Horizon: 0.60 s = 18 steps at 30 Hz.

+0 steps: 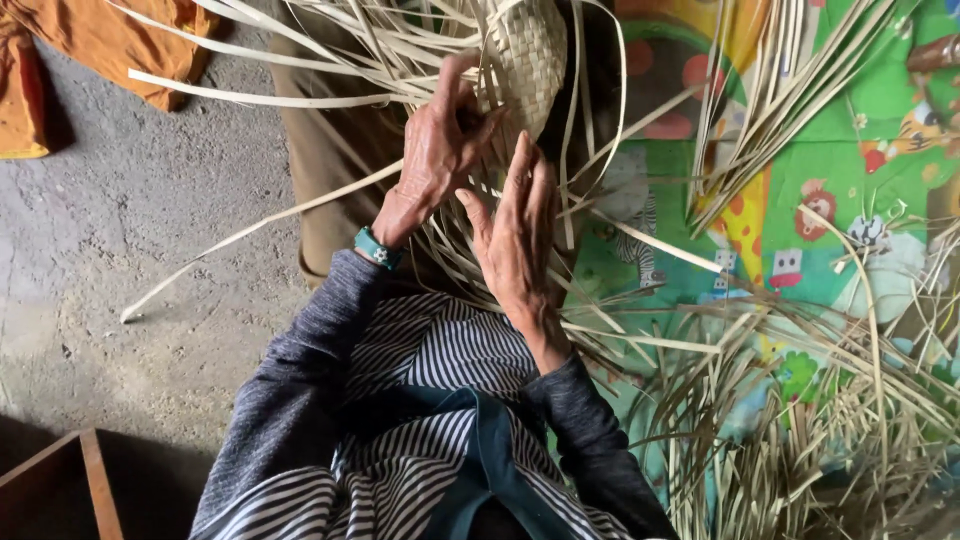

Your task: Weaving thin natural fiber strips into a structured object, likely a basket or mat.

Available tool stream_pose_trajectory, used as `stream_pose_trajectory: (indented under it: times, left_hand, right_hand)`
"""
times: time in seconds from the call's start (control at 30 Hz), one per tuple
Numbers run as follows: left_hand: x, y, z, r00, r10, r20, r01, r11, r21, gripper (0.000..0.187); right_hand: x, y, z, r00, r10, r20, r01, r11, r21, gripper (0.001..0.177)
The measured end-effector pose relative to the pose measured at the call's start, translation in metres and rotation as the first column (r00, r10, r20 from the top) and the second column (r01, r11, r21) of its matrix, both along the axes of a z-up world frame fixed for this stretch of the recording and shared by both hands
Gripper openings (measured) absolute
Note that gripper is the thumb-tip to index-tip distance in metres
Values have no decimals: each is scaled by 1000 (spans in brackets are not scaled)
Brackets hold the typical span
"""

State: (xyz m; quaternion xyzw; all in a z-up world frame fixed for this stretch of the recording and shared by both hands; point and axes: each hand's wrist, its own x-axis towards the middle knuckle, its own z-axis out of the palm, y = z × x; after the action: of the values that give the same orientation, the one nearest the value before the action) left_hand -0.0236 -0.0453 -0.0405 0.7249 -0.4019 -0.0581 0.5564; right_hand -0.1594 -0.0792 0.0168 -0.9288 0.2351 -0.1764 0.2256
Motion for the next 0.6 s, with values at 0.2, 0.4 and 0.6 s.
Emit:
stream_pose_trajectory:
  times: [0.2, 0.4, 0.6]
  left_hand:
    - [12, 1, 13, 989, -130, 73, 129, 991, 19, 14]
    - [57, 0, 34, 951, -227, 208, 251, 963, -96, 5]
    - [258, 139, -314, 395, -703, -592, 255, 703, -664, 24]
  right_hand:
    - [-9, 2, -29, 983, 22, -182, -54, 984, -171, 67]
    - [-13, -6, -35, 987, 91, -133, -99, 994, -51, 69]
    - [-14, -10, -19, 940, 135, -313, -121, 991, 64, 74]
